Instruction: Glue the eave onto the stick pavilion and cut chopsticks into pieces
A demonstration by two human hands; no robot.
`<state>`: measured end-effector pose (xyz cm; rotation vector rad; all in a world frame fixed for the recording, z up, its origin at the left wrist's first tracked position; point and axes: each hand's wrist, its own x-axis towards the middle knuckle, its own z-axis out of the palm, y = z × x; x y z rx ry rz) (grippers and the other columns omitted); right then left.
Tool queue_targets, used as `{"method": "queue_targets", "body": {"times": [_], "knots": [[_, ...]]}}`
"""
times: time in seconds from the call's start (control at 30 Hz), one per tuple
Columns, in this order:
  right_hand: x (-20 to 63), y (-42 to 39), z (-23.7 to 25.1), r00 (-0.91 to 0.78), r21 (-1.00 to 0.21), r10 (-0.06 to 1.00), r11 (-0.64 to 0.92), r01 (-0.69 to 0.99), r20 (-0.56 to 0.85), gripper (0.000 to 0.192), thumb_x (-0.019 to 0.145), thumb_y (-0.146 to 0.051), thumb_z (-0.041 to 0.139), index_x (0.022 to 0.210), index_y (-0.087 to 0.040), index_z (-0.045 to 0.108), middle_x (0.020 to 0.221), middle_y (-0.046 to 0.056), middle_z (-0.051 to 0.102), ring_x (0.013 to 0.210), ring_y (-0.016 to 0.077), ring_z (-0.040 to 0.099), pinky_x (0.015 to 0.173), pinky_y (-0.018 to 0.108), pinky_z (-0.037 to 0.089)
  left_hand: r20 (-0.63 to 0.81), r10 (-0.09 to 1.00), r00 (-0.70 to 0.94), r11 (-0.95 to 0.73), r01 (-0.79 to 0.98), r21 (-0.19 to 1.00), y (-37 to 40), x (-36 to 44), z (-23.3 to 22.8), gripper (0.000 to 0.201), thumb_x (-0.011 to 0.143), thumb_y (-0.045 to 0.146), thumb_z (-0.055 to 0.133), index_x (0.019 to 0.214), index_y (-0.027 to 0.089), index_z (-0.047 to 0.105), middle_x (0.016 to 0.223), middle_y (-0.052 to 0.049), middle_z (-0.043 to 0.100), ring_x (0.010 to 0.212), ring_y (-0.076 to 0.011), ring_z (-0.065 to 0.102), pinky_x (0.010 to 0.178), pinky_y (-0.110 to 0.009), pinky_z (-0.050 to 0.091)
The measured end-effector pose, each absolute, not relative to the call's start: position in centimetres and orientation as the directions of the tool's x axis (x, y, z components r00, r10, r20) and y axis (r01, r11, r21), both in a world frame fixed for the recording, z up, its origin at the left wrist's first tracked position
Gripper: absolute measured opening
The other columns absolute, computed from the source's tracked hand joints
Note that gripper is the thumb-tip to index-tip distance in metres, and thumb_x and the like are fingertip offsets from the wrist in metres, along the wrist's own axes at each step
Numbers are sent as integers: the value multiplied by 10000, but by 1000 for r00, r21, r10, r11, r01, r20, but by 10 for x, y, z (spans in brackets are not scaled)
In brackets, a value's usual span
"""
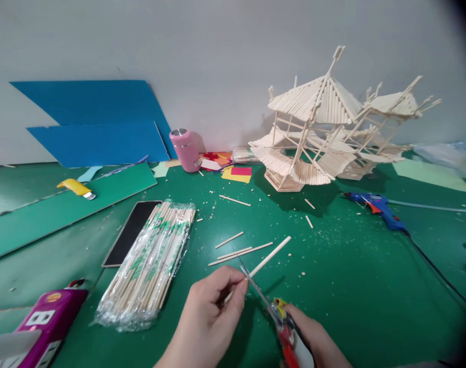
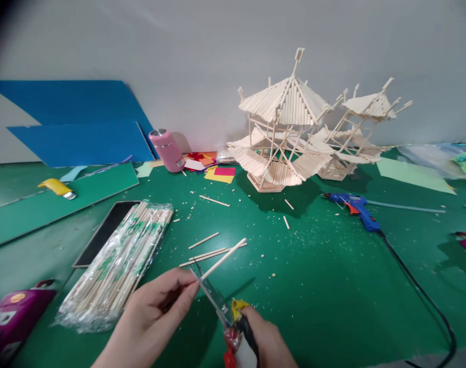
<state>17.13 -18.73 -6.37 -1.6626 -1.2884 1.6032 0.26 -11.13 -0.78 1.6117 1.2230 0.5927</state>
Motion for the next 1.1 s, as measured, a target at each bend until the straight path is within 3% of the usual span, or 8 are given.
{"method": "queue_targets", "body": {"times": [0.13, 0.3, 0.4, 0.63, 0.7, 0.8, 0.93, 1.1], "knots": [[172, -187, -57, -127, -856, 886, -381, 349, -445, 292, 557, -198, 575, 836, -183, 493, 695, 17, 618, 622, 165, 575, 555, 233, 423, -168, 910, 378, -5, 415, 910, -110, 3, -7, 256, 806, 328, 432, 635, 154, 511, 575, 18, 436, 537, -94, 365, 490, -200, 291], [170, -188, -59, -133, -839, 843, -477, 260, -521, 277, 577, -210, 621, 828, -238, 508, 667, -31, 631, 626, 153, 600, 569, 209, 447, -405, 737, 541, 357, 197, 913, -96, -3, 0, 259, 789, 361, 484, 631, 156, 479, 475, 70, 329, 435, -58, 232, 403, -190, 159], [171, -189, -65, -123, -834, 836, -499, 235, -535, 228, 599, -237, 635, 807, -234, 542, 665, -22, 637, 631, 165, 609, 576, 217, 458, -435, 682, 588, 428, 161, 889, -92, -5, 0, 249, 782, 363, 497, 650, 151, 483, 464, 73, 344, 419, -52, 224, 395, -191, 141], [169, -188, -67, -122, -842, 853, -460, 282, -507, 135, 645, -253, 592, 763, -211, 542, 622, -6, 620, 596, 158, 595, 544, 215, 444, -291, 829, 478, 113, 366, 924, -102, -4, -3, 263, 827, 334, 420, 641, 157, 476, 567, 44, 376, 531, -79, 315, 468, -184, 258], [170, -188, -65, -121, -838, 860, -436, 327, -495, 199, 601, -221, 603, 786, -208, 530, 646, -7, 620, 609, 160, 585, 552, 220, 435, -228, 861, 454, 19, 419, 908, -105, -3, -3, 259, 837, 316, 394, 651, 161, 486, 590, 32, 405, 559, -91, 344, 493, -191, 285], [172, -187, -62, -104, -827, 865, -427, 365, -492, 303, 553, -177, 601, 846, -199, 525, 710, 3, 630, 667, 173, 576, 602, 241, 426, -169, 876, 452, -78, 479, 874, -106, -3, -3, 262, 842, 293, 374, 649, 166, 496, 583, 24, 432, 544, -96, 361, 484, -194, 293], [172, -187, -62, -135, -830, 845, -458, 318, -518, 184, 627, -229, 581, 807, -218, 544, 706, -4, 626, 679, 172, 575, 607, 240, 421, -91, 883, 461, -183, 516, 837, -108, -2, -5, 253, 838, 265, 375, 635, 168, 490, 562, 24, 440, 518, -94, 374, 472, -189, 305], [171, -185, -67, -183, -851, 849, -433, 296, -496, 174, 626, -262, 590, 786, -212, 539, 685, 1, 619, 674, 193, 581, 585, 245, 416, 31, 884, 467, -308, 529, 791, -112, -2, -4, 235, 837, 224, 375, 629, 169, 470, 534, 35, 420, 478, -81, 368, 455, -173, 313]]}}
